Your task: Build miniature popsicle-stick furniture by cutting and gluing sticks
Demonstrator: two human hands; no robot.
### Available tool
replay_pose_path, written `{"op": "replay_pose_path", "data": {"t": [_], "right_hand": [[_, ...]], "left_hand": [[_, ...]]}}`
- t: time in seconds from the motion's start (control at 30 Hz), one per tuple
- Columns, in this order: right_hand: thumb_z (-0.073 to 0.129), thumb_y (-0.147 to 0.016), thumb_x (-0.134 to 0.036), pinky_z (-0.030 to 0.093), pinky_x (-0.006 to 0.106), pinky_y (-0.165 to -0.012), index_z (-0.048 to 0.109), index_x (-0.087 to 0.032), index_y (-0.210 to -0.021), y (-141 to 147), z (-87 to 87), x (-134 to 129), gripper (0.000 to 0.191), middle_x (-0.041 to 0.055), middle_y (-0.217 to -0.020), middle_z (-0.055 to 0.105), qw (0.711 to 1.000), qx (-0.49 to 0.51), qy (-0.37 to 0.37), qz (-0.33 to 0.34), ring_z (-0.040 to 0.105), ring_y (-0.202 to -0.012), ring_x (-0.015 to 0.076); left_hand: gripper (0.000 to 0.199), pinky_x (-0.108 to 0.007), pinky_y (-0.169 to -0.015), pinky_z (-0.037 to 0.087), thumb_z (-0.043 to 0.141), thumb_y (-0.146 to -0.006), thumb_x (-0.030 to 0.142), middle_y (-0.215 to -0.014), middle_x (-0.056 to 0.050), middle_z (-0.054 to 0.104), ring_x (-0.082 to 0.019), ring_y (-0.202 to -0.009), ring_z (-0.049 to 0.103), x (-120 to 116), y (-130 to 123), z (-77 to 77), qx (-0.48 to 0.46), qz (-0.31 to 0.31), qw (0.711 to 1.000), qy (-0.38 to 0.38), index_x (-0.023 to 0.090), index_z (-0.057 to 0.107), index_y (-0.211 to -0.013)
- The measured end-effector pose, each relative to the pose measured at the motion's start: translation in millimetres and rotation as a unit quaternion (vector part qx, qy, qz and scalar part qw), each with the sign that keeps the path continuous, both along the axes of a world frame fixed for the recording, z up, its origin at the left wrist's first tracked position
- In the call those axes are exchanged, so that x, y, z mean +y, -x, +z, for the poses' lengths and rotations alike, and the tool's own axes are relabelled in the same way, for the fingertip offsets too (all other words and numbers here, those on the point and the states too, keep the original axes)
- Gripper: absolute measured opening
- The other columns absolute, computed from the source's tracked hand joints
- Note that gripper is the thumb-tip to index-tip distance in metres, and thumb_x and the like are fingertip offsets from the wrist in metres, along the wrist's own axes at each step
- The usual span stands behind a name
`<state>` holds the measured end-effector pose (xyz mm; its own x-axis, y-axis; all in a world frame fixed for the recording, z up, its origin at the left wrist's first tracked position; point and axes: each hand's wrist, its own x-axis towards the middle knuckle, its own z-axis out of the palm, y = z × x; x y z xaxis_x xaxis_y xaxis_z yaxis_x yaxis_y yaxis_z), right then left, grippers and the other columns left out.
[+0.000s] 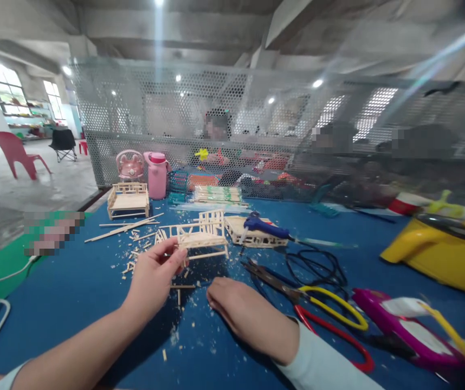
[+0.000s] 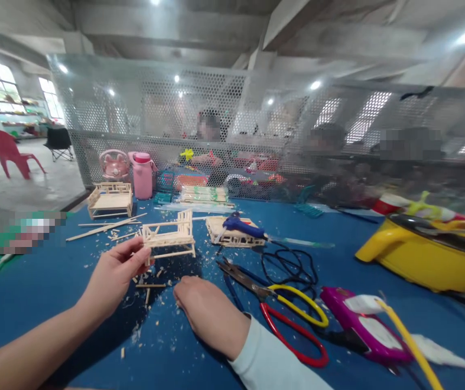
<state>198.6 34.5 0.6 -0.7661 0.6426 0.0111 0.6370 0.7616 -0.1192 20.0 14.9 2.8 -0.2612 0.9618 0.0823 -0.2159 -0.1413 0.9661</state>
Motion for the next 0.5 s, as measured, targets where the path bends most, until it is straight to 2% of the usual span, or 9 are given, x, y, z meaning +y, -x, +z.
{"op": "replay_pose_path", "data": {"t": [0.23,0.37,0.5], "right_hand": [[0.042,-0.09,-0.013,0.043,0.027,-0.068,0.063,-0.016,-0.078,-1.2,-4.7,-0.6,0.024,0.006,-0.08,0.064,1.0,0.006,-0.024,0.016,0.059,-0.074,0.0163],[0.047,-0.088,-0.016,0.043,0.026,-0.07,0.064,-0.017,-0.078,-6.1,-1.4,3.0,0.02,0.0057,-0.082,0.065,0.999,0.002,0.01,0.041,0.06,-0.077,0.0159],[0.046,-0.089,-0.017,0.043,0.026,-0.07,0.063,-0.017,-0.079,-6.6,-1.9,3.7,0.019,0.0061,-0.083,0.064,0.999,-0.001,0.023,0.026,0.059,-0.077,0.0166]], "left_hand": [[0.043,-0.023,-0.06,0.047,0.08,-0.059,0.039,-0.067,0.003,0.06,-0.009,-0.058,0.056,-0.3,-0.3,-0.4,-0.025,0.002,1.0,0.009,0.014,0.066,-0.091],[0.043,-0.023,-0.06,0.047,0.08,-0.059,0.04,-0.066,0.003,0.06,-0.009,-0.058,0.056,-1.3,0.4,0.7,-0.019,0.005,1.0,0.008,0.014,0.066,-0.09],[0.042,-0.023,-0.059,0.047,0.079,-0.059,0.042,-0.066,0.003,0.06,-0.009,-0.057,0.055,-0.6,0.3,-1.4,-0.009,0.002,1.0,0.012,0.015,0.067,-0.09]]}}
